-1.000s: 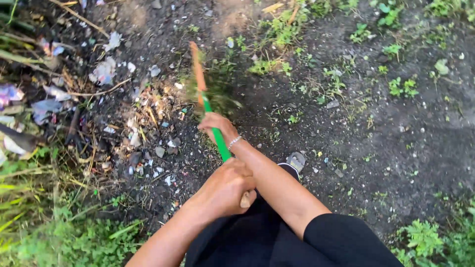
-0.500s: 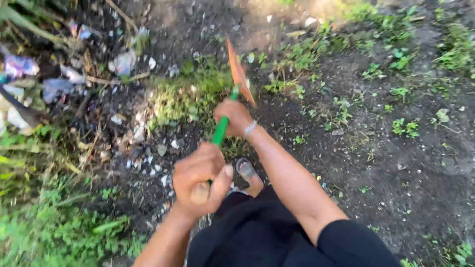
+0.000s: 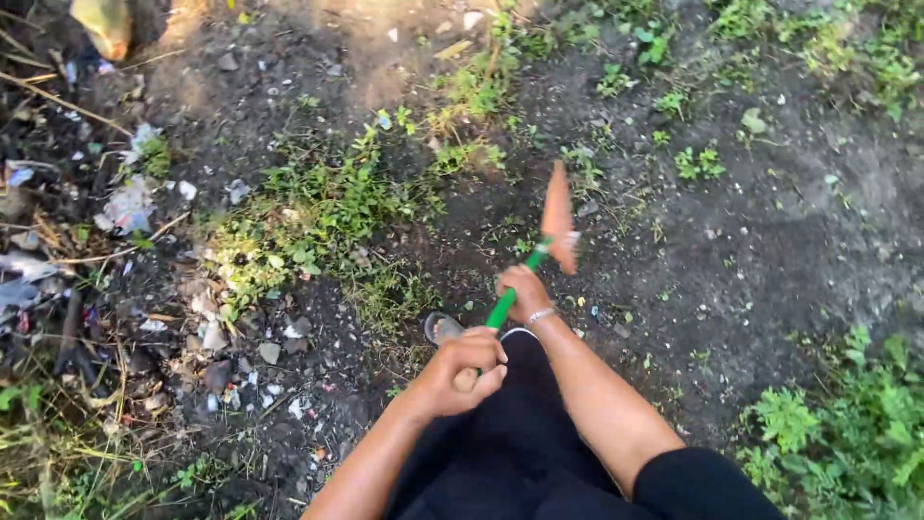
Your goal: Rake leaves and debris into a pile in a backyard area.
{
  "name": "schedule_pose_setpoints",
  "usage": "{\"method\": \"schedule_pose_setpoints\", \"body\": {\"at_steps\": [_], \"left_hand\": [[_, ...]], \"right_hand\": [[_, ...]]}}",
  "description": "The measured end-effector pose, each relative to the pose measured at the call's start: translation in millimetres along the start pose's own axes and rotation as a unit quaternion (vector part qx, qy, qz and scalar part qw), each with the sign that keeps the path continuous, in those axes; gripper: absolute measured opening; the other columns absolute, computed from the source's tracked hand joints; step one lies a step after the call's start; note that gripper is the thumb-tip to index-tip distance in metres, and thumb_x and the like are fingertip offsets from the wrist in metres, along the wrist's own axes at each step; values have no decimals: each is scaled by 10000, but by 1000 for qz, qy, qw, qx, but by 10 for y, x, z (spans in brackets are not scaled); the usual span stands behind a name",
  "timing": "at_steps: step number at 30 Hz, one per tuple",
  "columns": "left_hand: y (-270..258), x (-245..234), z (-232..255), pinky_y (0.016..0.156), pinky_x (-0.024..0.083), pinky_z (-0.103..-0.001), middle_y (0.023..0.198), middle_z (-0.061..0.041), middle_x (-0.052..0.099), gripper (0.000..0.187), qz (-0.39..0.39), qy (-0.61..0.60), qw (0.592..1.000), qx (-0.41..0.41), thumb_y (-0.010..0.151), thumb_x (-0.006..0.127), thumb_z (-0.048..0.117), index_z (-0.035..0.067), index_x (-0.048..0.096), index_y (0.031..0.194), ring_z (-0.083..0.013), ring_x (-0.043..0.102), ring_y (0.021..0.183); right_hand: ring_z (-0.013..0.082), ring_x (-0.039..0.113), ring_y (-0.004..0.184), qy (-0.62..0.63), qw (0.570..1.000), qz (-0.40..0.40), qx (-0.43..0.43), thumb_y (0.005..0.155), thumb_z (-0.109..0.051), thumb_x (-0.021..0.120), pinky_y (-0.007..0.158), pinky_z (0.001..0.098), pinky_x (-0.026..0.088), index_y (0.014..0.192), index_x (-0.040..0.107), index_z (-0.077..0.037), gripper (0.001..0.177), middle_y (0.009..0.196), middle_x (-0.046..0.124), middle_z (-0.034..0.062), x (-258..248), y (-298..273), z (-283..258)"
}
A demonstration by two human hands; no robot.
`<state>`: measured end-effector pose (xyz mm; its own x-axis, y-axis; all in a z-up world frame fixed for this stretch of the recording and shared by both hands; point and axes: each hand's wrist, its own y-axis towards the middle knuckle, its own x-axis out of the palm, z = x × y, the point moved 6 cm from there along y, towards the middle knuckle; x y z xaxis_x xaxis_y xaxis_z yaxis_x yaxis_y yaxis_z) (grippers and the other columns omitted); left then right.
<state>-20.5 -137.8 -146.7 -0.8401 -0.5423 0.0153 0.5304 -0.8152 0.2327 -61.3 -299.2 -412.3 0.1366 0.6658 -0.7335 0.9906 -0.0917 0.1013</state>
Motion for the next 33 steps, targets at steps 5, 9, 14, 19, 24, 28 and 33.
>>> {"method": "schedule_pose_setpoints", "body": {"at_steps": [5, 9, 14, 19, 24, 28, 33], "left_hand": [[150, 228, 328, 724, 472, -431, 687, -97, 544, 255, -84, 208, 974, -23, 714, 731, 58, 54, 486, 642, -326, 582, 720], [403, 411, 943, 694, 458, -456, 707, -87, 565, 222, -225, 274, 935, 21, 668, 748, 130, 89, 531, 679, -315, 585, 716], [484, -29, 1544, 624, 411, -394, 638, -44, 464, 389, -146, 200, 968, 50, 802, 755, 29, 78, 418, 614, -242, 519, 624], [563, 161, 924, 788, 489, -430, 734, -76, 553, 248, -159, 88, 983, -9, 845, 688, 13, 34, 484, 705, -278, 609, 753], [170, 789, -143, 1025, 482, -512, 789, -91, 598, 278, -192, 5, 981, -22, 907, 710, 61, 24, 491, 740, -329, 705, 954], [257, 870, -33, 804, 510, -451, 676, -103, 556, 245, -220, 175, 958, -59, 741, 730, 57, 25, 505, 648, -315, 606, 731], [919, 1184, 823, 711, 474, -474, 709, -97, 574, 208, -264, 238, 933, 51, 643, 732, 83, 69, 525, 640, -343, 588, 728]], "right_hand": [[208, 575, 660, 639, 702, -86, 302, 890, -101, 686, 563, 326, 444, 790, 681, -77, 103, 763, 655, 43, 1133, 497, -255], [200, 696, 991, 334, 924, 148, -115, 861, -77, 716, 874, 332, 588, 822, 711, -145, 79, 927, 691, 6, -122, 1208, -1739], [258, 640, 918, 202, 972, 20, -118, 771, -78, 753, 822, 391, 540, 811, 611, -125, 155, 863, 611, 38, -789, 1132, -1872], [286, 617, 874, 83, 994, 60, 28, 636, -151, 818, 753, 425, 498, 757, 594, -148, 254, 821, 603, 26, -925, 34, -812], [293, 615, 825, 18, 991, 65, 114, 605, -27, 752, 737, 424, 492, 729, 612, -160, 230, 788, 614, 21, -204, -1014, 355], [260, 590, 668, 257, 946, 123, 151, 680, -83, 704, 602, 396, 452, 685, 593, -122, 118, 709, 609, 57, 43, -540, 134], [195, 673, 920, 219, 936, 223, -160, 856, -18, 684, 817, 345, 553, 859, 639, -150, 139, 881, 660, 5, -825, 592, -834]]}}
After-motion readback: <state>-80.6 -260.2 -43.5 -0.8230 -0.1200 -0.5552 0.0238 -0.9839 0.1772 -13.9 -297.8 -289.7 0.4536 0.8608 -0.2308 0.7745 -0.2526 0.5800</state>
